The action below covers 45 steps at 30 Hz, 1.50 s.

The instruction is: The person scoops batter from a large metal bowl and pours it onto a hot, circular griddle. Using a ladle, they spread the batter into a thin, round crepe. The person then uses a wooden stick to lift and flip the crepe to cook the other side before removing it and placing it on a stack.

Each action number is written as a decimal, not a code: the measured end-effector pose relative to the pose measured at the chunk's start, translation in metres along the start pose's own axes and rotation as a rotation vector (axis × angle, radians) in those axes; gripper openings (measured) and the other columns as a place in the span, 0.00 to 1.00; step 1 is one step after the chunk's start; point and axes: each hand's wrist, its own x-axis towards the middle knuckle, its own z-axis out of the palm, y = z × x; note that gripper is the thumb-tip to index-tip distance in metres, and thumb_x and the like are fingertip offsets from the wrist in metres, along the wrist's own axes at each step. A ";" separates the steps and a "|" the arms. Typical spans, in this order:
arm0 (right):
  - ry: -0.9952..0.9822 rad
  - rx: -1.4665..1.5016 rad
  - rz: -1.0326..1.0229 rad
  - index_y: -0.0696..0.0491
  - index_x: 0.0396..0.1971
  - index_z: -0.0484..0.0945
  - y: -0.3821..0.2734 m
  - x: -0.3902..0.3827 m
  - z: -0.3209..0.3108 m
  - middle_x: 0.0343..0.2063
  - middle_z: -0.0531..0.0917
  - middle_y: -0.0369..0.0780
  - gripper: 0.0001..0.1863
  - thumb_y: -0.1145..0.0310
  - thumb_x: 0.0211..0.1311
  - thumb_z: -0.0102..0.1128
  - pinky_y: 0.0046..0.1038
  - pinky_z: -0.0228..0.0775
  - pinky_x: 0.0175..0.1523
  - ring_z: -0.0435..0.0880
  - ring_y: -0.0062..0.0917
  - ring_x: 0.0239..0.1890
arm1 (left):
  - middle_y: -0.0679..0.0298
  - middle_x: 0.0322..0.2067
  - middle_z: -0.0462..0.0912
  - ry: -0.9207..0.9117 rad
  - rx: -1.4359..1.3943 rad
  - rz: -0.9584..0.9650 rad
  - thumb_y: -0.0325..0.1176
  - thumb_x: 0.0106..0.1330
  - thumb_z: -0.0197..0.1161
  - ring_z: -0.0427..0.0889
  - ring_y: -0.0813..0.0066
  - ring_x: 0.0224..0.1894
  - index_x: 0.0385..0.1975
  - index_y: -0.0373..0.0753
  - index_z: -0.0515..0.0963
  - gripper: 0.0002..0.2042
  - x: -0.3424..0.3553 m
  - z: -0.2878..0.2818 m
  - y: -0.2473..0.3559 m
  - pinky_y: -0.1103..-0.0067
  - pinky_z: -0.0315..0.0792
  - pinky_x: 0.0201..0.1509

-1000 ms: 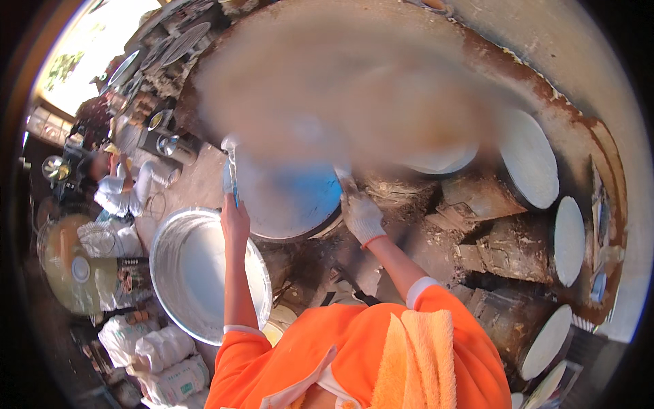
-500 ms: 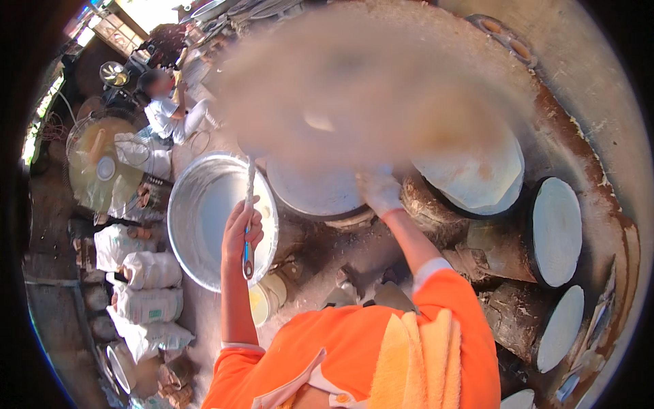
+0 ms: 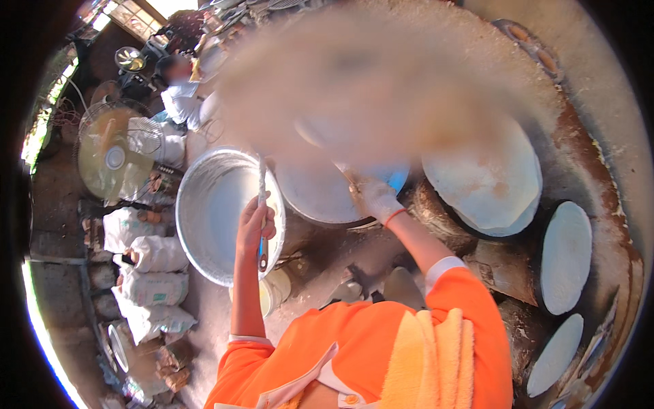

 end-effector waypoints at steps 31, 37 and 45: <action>0.078 -0.024 -0.254 0.52 0.51 0.70 0.075 -0.015 0.117 0.50 0.74 0.43 0.20 0.62 0.60 0.50 0.28 0.66 0.54 0.74 0.34 0.51 | 0.54 0.30 0.73 0.312 1.602 0.391 0.32 0.61 0.53 0.76 0.54 0.26 0.57 0.40 0.64 0.22 -0.020 -0.072 -0.089 0.67 0.69 0.25; 0.026 0.122 -0.189 0.53 0.52 0.69 0.113 0.011 0.129 0.46 0.76 0.44 0.21 0.61 0.60 0.49 0.32 0.67 0.49 0.75 0.38 0.46 | 0.54 0.32 0.75 0.342 1.499 0.360 0.31 0.60 0.54 0.77 0.53 0.30 0.56 0.41 0.65 0.22 -0.057 -0.034 -0.103 0.66 0.71 0.30; -0.504 0.413 -0.030 0.48 0.48 0.71 0.051 -0.097 0.005 0.35 0.78 0.37 0.17 0.66 0.57 0.53 0.28 0.67 0.46 0.77 0.22 0.36 | 0.58 0.29 0.76 0.254 1.284 0.364 0.25 0.60 0.56 0.78 0.61 0.28 0.56 0.36 0.64 0.22 -0.141 -0.029 -0.128 0.74 0.72 0.31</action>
